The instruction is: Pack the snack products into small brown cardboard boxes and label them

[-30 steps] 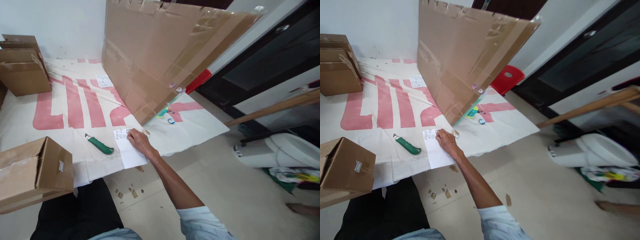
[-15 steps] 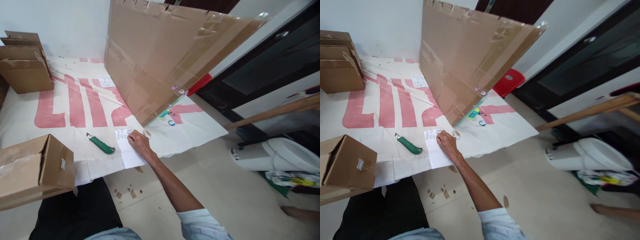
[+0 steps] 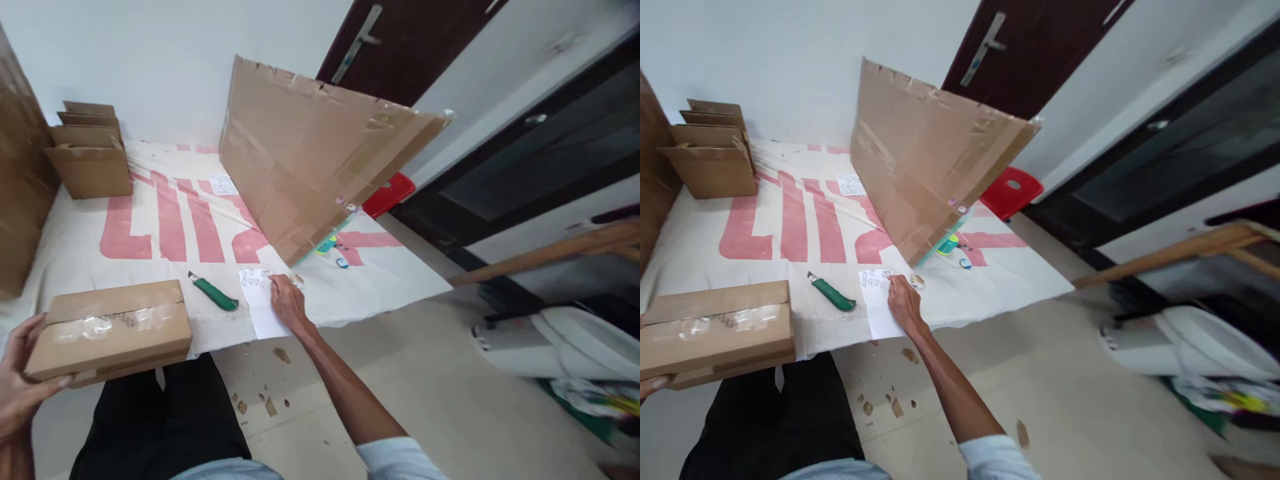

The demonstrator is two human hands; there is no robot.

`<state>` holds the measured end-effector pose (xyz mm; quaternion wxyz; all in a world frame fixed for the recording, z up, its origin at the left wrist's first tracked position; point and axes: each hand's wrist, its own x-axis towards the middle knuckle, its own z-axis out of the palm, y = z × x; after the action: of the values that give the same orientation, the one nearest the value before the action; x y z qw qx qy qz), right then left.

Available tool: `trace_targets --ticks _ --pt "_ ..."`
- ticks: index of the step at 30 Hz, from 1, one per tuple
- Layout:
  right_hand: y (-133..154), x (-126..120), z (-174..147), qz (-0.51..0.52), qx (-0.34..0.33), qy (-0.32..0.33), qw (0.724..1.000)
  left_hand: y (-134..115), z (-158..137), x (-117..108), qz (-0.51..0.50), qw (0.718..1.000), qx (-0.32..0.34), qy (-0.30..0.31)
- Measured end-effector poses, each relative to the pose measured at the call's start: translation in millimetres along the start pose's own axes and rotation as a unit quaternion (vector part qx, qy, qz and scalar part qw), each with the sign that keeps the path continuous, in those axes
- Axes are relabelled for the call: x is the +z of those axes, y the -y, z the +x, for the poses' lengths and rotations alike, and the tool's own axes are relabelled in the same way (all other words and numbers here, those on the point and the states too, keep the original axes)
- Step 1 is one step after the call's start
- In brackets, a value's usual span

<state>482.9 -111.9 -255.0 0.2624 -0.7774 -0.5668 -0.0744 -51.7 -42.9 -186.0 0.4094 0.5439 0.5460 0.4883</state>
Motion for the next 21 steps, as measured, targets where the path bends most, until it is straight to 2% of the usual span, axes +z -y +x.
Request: trace_targets --ticks 1,3,5,9,13,17,21 --pt "6 -3 -2 0.012 -0.005 -0.014 1.0 -1 -4 1 0.031 0.999 0.016 0.027" --pt "24 -10 -5 0.055 -0.019 -0.043 0.997 -7 -13 2 -0.007 0.996 0.037 0.083" --pt "51 -18 -8 0.145 -0.034 -0.069 0.987 -14 -22 3 -0.044 0.989 0.054 0.133" --pt "120 -39 -18 0.297 -0.045 -0.006 0.954 -16 -33 3 -0.067 0.981 0.083 0.165" --pt "180 -56 -30 0.362 -0.076 0.071 0.926 -10 -41 0 -0.056 0.974 0.108 0.19" --pt "209 -56 -40 0.358 -0.14 0.085 0.919 -9 -49 -3 -0.045 0.974 0.112 0.193" --pt "214 -50 -47 0.341 -0.171 0.061 0.922 -10 -55 -4 -0.029 0.976 0.115 0.185"
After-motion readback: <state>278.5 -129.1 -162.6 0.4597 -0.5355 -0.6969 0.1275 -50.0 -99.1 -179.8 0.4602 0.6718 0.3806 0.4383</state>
